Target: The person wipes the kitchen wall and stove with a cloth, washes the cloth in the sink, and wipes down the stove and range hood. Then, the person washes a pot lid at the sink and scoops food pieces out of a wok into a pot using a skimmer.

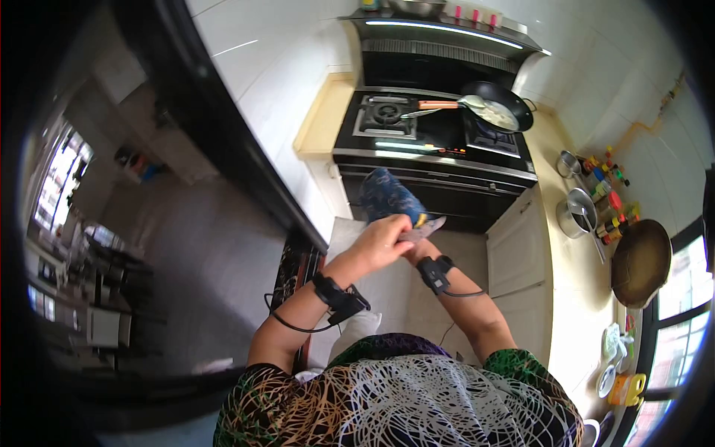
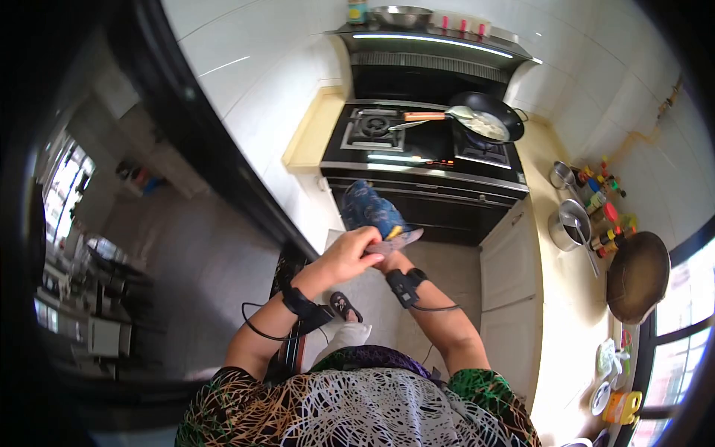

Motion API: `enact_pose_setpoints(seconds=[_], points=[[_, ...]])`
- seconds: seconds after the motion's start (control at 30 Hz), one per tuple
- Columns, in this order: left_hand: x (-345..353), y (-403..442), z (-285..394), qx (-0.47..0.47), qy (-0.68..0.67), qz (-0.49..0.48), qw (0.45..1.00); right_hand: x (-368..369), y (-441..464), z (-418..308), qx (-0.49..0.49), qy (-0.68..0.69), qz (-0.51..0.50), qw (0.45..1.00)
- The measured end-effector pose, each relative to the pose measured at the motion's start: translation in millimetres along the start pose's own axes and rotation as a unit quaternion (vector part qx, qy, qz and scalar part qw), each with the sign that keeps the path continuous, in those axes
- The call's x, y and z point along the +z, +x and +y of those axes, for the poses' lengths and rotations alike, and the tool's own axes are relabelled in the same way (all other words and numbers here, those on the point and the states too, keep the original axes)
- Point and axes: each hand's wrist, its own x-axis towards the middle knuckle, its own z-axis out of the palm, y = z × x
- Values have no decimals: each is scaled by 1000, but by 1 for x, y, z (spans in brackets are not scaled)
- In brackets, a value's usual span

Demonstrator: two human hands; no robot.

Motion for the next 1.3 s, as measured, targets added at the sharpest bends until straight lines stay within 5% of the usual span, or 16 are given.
enact_pose_setpoints(seconds=[0.1, 0.13, 0.17, 0.23, 0.27, 0.33, 0.37, 0.4, 0.43, 0.5, 0.63, 0.83, 1.13, 1.3], points=[[-28, 25, -93, -117, -323, -6, 939, 32, 47, -39, -117, -124, -53, 984], [-52, 31, -105, -229, -570, 19, 789, 41, 65, -51, -151, -166, -55, 973], [-60, 38, -135, -257, -669, 106, 689, 47, 85, -56, -194, -207, -48, 958], [-75, 50, -185, -225, -811, 136, 523, 57, 124, -54, -324, -307, -12, 895], [-84, 58, -196, -251, -748, 146, 597, 62, 146, -44, -408, -361, 29, 838], [-104, 72, -216, -271, -557, 137, 773, 77, 187, -20, -199, 7, -81, 977], [-116, 75, -225, -275, -447, 132, 841, 77, 205, -18, -389, -355, -16, 850], [-119, 73, -254, -198, -296, 135, 925, 78, 226, -17, -388, -407, -23, 827], [-129, 73, -258, -177, -285, 141, 931, 81, 248, -11, -387, -455, -30, 801], [-145, 62, -288, -269, -333, 134, 894, 97, 301, 4, -358, -434, -60, 824], [-166, 41, -341, -327, -243, 123, 905, 129, 392, 19, -311, -426, -53, 848], [-191, 60, -372, -344, -71, -77, 933, 176, 538, 32, -301, -419, -9, 857], [-164, 111, -440, -412, -172, -93, 890, 219, 756, 69, -251, -473, 17, 844], [-164, 128, -466, -466, -237, -56, 851, 204, 823, 116, -139, -583, -32, 800]])
